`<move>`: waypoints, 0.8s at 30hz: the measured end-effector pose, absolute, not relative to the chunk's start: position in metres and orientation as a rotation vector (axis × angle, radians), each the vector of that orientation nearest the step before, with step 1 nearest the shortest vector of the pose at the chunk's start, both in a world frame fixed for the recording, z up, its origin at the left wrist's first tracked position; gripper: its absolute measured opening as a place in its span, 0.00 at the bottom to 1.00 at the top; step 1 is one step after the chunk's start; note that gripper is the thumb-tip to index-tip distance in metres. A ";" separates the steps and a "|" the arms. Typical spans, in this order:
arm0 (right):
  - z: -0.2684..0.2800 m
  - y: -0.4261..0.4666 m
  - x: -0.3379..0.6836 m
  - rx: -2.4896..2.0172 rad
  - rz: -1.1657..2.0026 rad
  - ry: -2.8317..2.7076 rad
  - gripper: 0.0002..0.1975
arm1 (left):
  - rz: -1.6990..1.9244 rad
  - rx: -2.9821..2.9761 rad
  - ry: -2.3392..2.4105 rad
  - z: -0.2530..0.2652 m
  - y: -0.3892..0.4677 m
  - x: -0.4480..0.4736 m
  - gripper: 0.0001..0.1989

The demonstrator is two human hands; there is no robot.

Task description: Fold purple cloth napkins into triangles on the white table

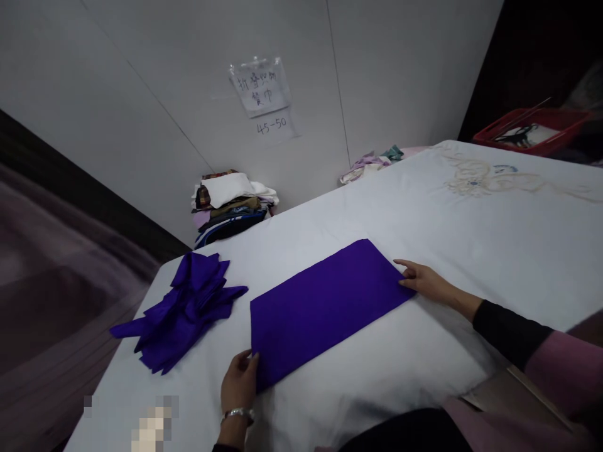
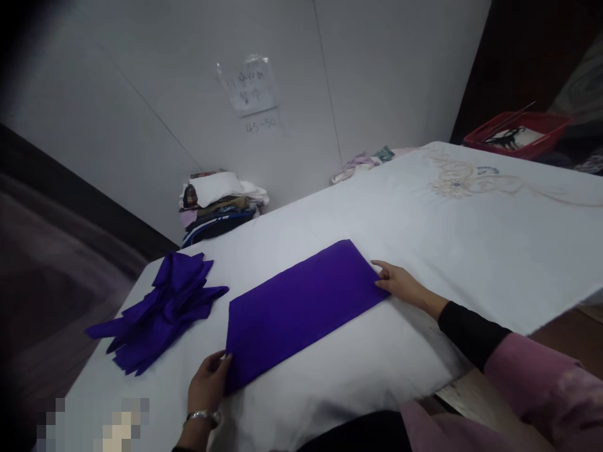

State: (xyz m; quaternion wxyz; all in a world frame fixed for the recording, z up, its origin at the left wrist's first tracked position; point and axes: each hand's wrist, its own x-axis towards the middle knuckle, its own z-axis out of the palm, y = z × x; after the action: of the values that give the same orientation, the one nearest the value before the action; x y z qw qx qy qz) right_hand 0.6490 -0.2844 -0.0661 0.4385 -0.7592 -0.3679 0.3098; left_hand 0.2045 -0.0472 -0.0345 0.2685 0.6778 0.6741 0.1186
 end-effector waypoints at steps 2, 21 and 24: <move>-0.067 -0.287 0.646 -1.880 0.743 -0.894 0.31 | 0.340 1.814 1.828 -0.030 -0.044 0.205 0.13; -0.066 -0.294 0.647 -1.866 0.795 -0.859 0.30 | 0.532 1.705 1.827 -0.031 -0.063 0.198 0.18; -0.066 -0.294 0.647 -1.895 0.788 -0.857 0.29 | 0.555 1.835 1.784 -0.037 -0.069 0.197 0.17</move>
State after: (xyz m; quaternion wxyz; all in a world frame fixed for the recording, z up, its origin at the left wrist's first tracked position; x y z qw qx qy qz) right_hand 0.6470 -0.2936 -0.0656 0.4427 -0.7640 -0.3455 0.3175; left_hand 0.1973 -0.0687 -0.0371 0.2585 0.6771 0.6579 0.2046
